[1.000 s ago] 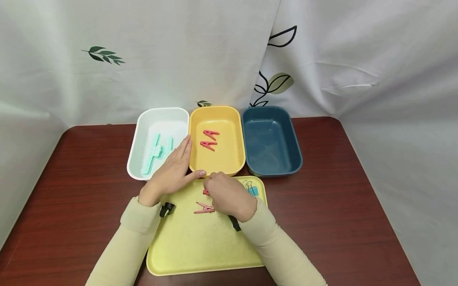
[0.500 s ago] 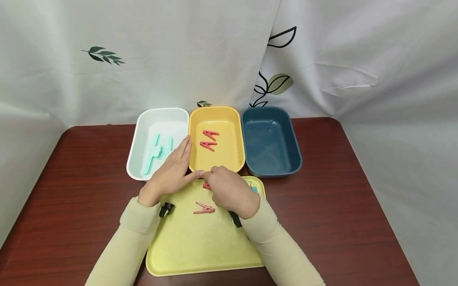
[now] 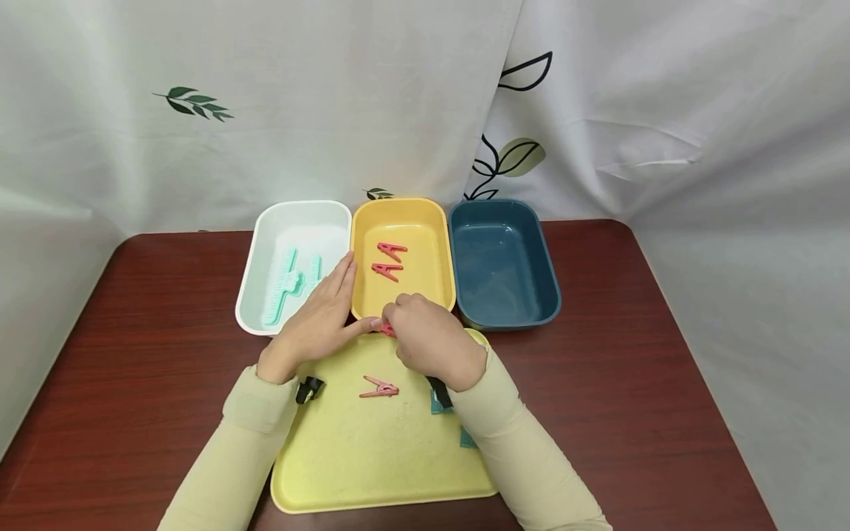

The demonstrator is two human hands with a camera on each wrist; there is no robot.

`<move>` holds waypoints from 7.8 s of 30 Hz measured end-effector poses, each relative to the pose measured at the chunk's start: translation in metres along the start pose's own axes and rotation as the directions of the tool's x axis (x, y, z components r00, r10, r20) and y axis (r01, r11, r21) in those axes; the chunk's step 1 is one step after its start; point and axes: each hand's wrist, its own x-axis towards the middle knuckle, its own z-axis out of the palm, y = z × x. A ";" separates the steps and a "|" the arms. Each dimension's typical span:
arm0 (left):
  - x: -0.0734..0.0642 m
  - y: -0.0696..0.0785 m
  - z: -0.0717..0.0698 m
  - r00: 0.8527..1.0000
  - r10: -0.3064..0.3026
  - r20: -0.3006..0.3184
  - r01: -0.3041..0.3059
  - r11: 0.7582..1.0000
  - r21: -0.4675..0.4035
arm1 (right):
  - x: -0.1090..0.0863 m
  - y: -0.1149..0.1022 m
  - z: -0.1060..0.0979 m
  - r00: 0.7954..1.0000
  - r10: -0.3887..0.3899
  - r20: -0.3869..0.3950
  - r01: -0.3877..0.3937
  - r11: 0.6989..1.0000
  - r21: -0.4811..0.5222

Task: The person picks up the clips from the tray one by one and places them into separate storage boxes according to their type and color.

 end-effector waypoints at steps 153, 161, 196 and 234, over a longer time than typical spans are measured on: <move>0.002 -0.003 0.001 0.999 0.032 -0.039 -0.032 0.999 -0.009 | 0.136 0.035 0.010 0.942 0.099 0.319 -0.045 0.984 -0.174; 0.001 -0.002 0.001 0.999 0.032 -0.036 -0.033 0.999 -0.012 | 0.136 0.037 0.010 0.943 0.089 0.320 -0.045 0.989 -0.143; 0.001 -0.003 0.002 0.999 0.033 -0.034 -0.034 0.999 -0.015 | 0.108 0.027 -0.018 0.973 0.044 0.225 -0.020 0.994 -0.110; 0.002 -0.003 0.001 1.000 0.023 -0.018 -0.023 1.000 0.000 | 0.046 0.006 -0.025 0.993 -0.060 0.105 0.065 0.997 -0.052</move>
